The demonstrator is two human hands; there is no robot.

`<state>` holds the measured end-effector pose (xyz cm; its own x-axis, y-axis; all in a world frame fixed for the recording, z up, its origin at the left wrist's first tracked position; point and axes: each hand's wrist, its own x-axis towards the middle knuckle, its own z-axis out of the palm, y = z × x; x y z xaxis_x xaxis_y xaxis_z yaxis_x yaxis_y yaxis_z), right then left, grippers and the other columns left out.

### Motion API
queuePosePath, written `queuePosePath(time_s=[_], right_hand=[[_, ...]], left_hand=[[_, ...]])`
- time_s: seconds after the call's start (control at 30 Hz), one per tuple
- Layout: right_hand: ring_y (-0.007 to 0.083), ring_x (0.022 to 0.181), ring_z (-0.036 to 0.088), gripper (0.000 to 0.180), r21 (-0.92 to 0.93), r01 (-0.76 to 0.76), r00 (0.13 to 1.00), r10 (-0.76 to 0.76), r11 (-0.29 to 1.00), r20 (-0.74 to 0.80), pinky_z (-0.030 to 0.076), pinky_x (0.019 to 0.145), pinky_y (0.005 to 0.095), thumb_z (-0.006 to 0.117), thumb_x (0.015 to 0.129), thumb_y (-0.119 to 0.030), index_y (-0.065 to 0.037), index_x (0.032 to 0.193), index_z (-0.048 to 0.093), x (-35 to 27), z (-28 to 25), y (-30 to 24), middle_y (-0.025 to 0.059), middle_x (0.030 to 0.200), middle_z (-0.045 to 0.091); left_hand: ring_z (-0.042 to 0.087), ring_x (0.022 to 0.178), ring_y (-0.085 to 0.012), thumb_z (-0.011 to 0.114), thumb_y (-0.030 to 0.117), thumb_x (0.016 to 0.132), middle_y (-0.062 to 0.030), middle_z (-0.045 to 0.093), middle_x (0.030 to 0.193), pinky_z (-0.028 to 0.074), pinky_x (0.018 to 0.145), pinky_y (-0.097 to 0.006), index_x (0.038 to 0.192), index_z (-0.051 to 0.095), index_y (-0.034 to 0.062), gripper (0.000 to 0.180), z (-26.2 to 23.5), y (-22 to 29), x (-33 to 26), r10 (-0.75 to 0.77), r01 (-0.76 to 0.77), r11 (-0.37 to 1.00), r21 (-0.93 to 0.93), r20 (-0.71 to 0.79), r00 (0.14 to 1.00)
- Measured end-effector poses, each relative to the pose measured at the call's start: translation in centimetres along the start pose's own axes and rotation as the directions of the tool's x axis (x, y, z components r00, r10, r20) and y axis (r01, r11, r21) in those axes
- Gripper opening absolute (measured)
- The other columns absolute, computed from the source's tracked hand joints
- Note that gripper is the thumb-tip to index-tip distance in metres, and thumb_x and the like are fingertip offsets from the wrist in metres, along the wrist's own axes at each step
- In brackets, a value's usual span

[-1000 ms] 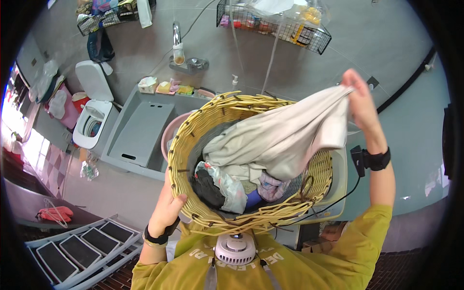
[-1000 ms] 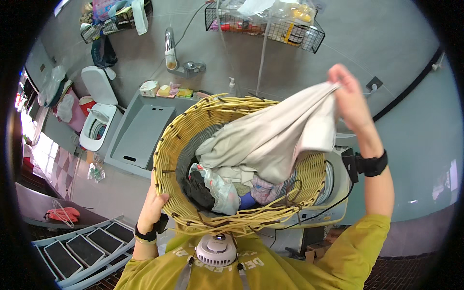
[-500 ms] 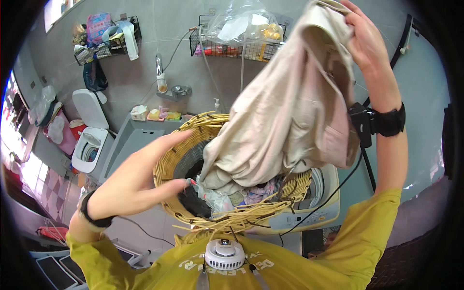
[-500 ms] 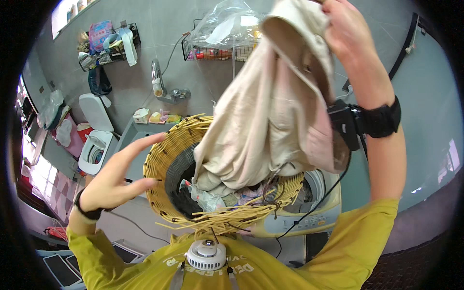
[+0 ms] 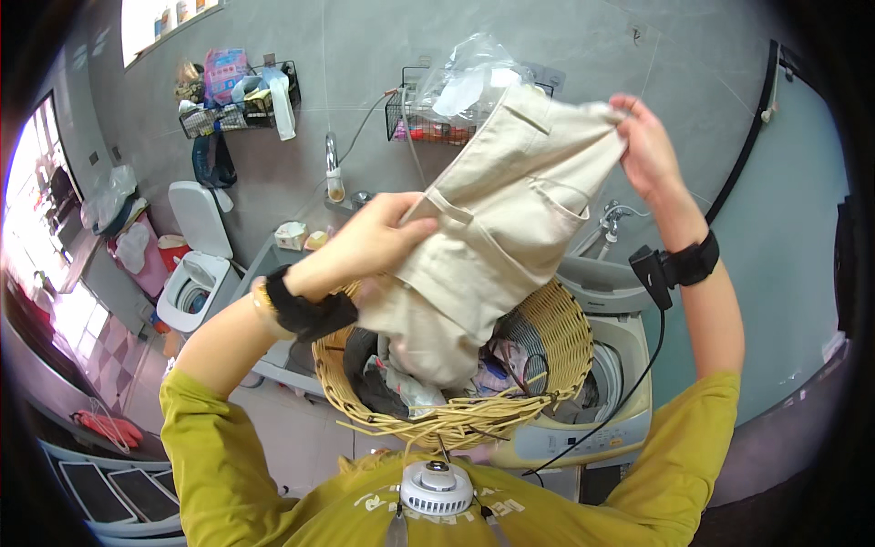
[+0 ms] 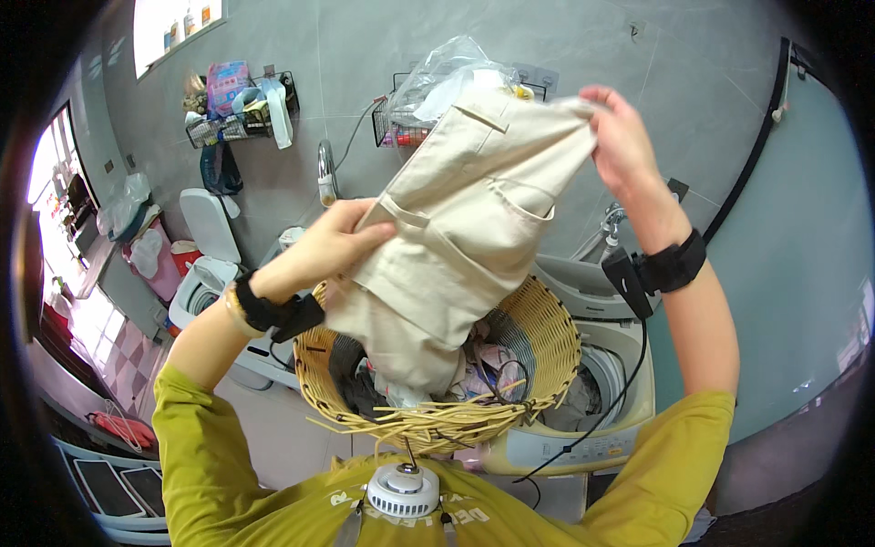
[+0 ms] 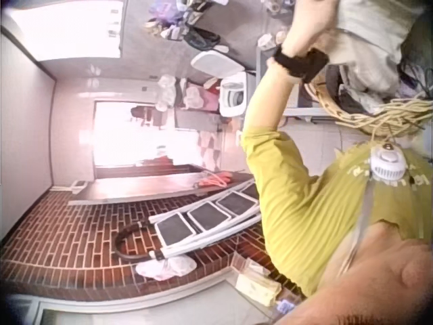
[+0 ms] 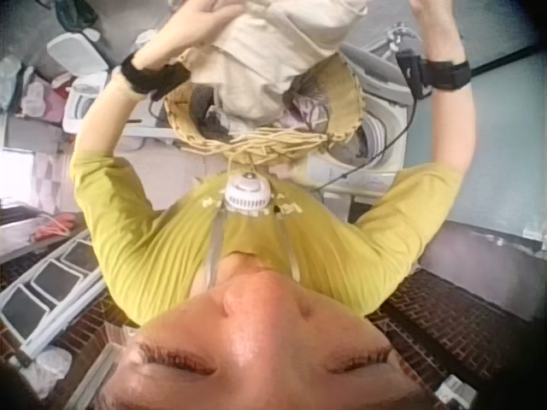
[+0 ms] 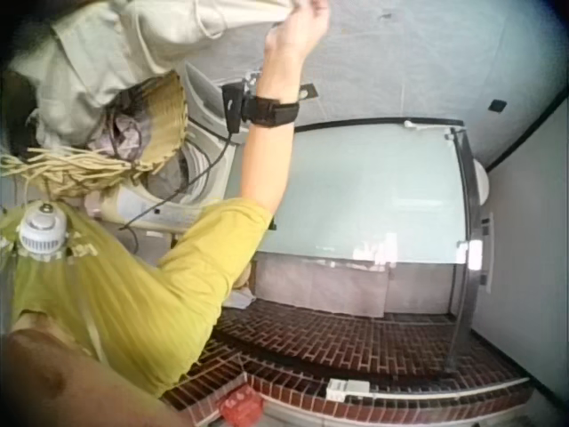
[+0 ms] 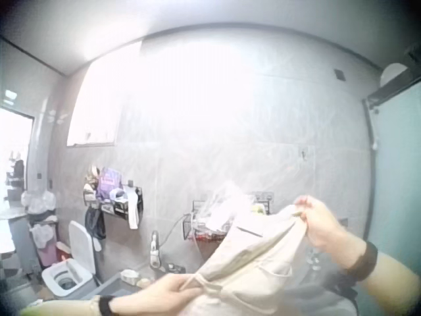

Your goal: The recorder takes laundry from a wicker basket and sorts it, placing some items into a small bucket-style washing machine and others into a larger front-loading washing machine.

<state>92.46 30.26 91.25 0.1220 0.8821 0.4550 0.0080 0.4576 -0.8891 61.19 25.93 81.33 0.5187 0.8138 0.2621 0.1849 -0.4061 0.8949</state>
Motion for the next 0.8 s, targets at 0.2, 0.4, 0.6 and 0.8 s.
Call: queuePosePath(time_s=[0.2,0.4,0.6,0.8], right_hand=[[0.0171,0.102,0.054,0.048,-0.584,-0.059,0.700,0.451,0.810,0.555,0.049,0.087,0.0348,0.065,0.085,-0.021,-0.010,0.123,0.039,-4.2,1.1,5.7,0.0093,0.116,0.050],[0.0242,0.119,0.046,0.067,-0.351,0.278,0.272,0.277,0.894,0.922,0.033,0.104,0.0352,0.078,0.070,-0.028,-0.002,0.125,0.050,-11.6,6.9,15.6,0.0156,0.126,0.053],[0.0221,0.105,0.056,0.041,-0.337,-0.019,0.808,0.212,0.941,0.549,0.047,0.089,0.0353,0.060,0.084,-0.009,0.004,0.121,0.050,-8.4,3.3,15.1,0.0181,0.118,0.056],[0.0196,0.106,0.054,0.034,0.224,0.001,0.999,-0.011,0.975,0.045,0.047,0.090,0.0349,0.042,0.096,-0.023,-0.001,0.121,0.049,-0.9,-9.7,0.6,0.0103,0.120,0.053]], left_hand=[[0.055,0.084,-0.0036,0.056,0.015,0.091,0.0010,0.064,0.095,0.046,0.076,-0.022,0.110,0.059,-0.0022,0.025,-1.4,0.4,-0.1,0.080,-0.080,0.996,-0.037,0.013,0.997],[0.057,0.084,-0.0046,0.055,0.009,0.091,-0.0011,0.064,0.094,0.047,0.075,-0.020,0.107,0.059,-0.0014,0.020,0.9,4.6,3.0,0.309,-0.322,0.935,-0.147,-0.106,0.945],[0.056,0.092,-0.0071,0.057,0.016,0.091,-0.0043,0.061,0.106,0.047,0.079,-0.021,0.119,0.051,-0.0003,0.034,-0.7,5.1,3.6,0.349,-0.365,0.917,-0.161,-0.115,0.930],[0.037,0.129,-0.0277,0.055,0.038,0.090,-0.0185,0.041,0.136,0.029,0.106,-0.043,0.135,0.038,0.0084,0.057,-4.1,-4.1,-0.6,0.008,-0.066,0.880,0.471,0.124,0.992]])
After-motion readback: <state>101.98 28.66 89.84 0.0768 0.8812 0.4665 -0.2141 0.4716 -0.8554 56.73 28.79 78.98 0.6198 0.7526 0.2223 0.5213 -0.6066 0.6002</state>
